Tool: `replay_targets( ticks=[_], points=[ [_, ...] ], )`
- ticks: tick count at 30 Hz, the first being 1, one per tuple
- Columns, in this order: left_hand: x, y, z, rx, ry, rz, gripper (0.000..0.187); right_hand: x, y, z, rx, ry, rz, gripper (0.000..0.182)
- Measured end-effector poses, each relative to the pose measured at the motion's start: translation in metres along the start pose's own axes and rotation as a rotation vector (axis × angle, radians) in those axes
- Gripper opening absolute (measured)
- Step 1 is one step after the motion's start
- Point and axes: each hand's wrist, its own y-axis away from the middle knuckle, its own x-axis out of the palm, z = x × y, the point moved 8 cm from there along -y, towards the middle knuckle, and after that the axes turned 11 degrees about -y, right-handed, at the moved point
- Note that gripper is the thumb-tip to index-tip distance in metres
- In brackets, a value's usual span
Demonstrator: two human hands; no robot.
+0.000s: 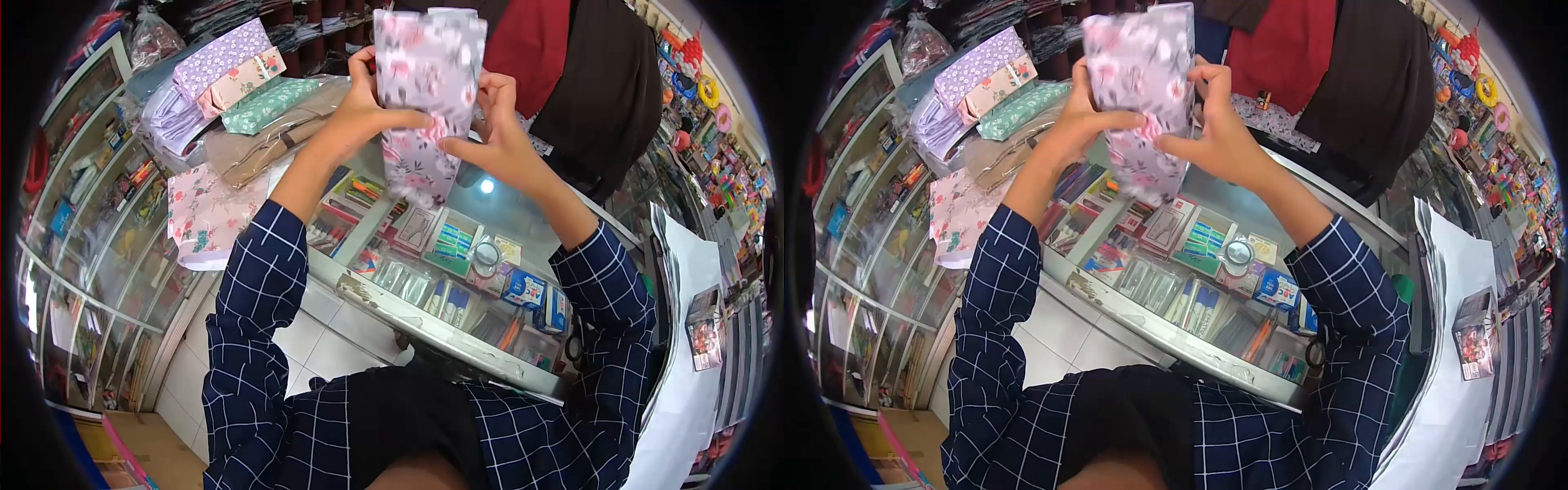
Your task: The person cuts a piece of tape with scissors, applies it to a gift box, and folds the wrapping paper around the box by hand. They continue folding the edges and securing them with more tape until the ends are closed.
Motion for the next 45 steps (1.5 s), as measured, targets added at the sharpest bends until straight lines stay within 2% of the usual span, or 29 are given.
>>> replay_targets(
  ticks=[1,4,5,7,8,9,10,11,13,14,16,18,19,22,23,24,25,26,28,30,31,35,39,43,45],
  points=[
    [0.001,0.001,-0.01,0.072,-0.126,0.03,0.115,0.003,0.002,0.007,-0.074,0.086,0.051,0.081],
    [0.001,0.016,-0.015,0.214,-0.282,-0.013,0.12,0.003,0.021,0.018,-0.204,0.213,0.012,0.071],
    [0.001,0.02,-0.014,0.352,-0.318,-0.055,0.124,0.003,0.031,0.021,-0.195,0.286,0.02,0.07],
    [0.011,0.037,-0.022,0.565,-0.548,-0.016,0.122,0.007,0.048,0.036,-0.174,0.435,0.033,0.068],
    [0.013,0.046,-0.016,0.59,-0.409,0.004,0.119,0.006,0.054,0.045,-0.215,0.41,0.035,0.07],
    [0.014,0.049,-0.01,0.52,-0.508,0.005,0.11,0.006,0.058,0.055,-0.256,0.386,0.038,0.071],
    [0.014,0.058,-0.014,0.604,-0.579,0.001,0.103,0.008,0.063,0.065,-0.295,0.36,0.04,0.073],
    [0.018,0.065,-0.011,0.602,-0.637,0.033,0.102,0.009,0.07,0.082,-0.38,0.387,-0.019,0.068],
    [0.03,0.08,-0.016,0.62,-0.776,0.112,0.093,0.016,0.086,0.099,-0.31,0.583,0.015,0.056],
    [0.037,0.084,-0.012,0.57,-0.83,0.224,0.084,0.021,0.095,0.103,-0.274,0.68,0.035,0.05],
    [0.046,0.094,-0.016,0.542,-0.85,0.298,0.074,0.052,0.109,0.099,-0.186,0.543,0.263,0.032],
    [0.046,0.098,-0.026,0.485,-0.806,0.404,0.072,0.083,0.133,0.084,0.079,0.571,0.477,0.029],
    [0.047,0.098,-0.028,0.458,-0.782,0.457,0.072,0.09,0.137,0.085,0.06,0.584,0.434,0.029],
    [0.03,0.078,-0.026,0.337,-0.497,0.301,0.061,0.098,0.145,0.065,0.038,0.676,0.285,0.029],
    [0.023,0.072,-0.026,0.244,-0.509,0.169,0.049,0.092,0.143,0.056,0.054,0.743,0.223,0.03],
    [0.029,0.072,-0.031,0.148,-0.61,0.244,0.047,0.084,0.138,0.047,0.069,0.812,0.163,0.03],
    [0.034,0.079,-0.044,0.053,-0.712,0.321,0.044,0.078,0.139,0.028,0.234,0.8,0.256,0.029],
    [0.041,0.09,-0.05,-0.042,-0.814,0.4,0.041,0.076,0.138,0.021,0.193,0.849,0.253,0.03],
    [0.054,0.11,-0.057,-0.037,-0.898,0.329,0.044,0.073,0.136,0.008,0.108,0.95,0.251,0.033],
    [0.062,0.126,-0.04,-0.076,-0.895,0.247,0.048,0.07,0.132,-0.004,0.251,0.886,0.271,0.031],
    [0.066,0.131,-0.038,0.003,-0.862,0.191,0.046,0.071,0.128,-0.007,0.309,0.874,0.282,0.03],
    [0.074,0.136,-0.029,0.0,-0.886,0.219,0.042,0.07,0.124,-0.019,0.429,0.848,0.257,0.032],
    [0.077,0.139,-0.038,0.082,-0.898,0.203,0.042,0.075,0.116,-0.005,0.173,0.967,0.184,0.033],
    [0.083,0.14,-0.038,0.081,-0.95,0.215,0.04,0.074,0.105,0.003,0.182,0.767,0.101,0.033],
    [0.087,0.14,-0.039,0.099,-0.976,0.201,0.04,0.074,0.108,0.0,0.19,0.774,0.115,0.037]
  ],
)
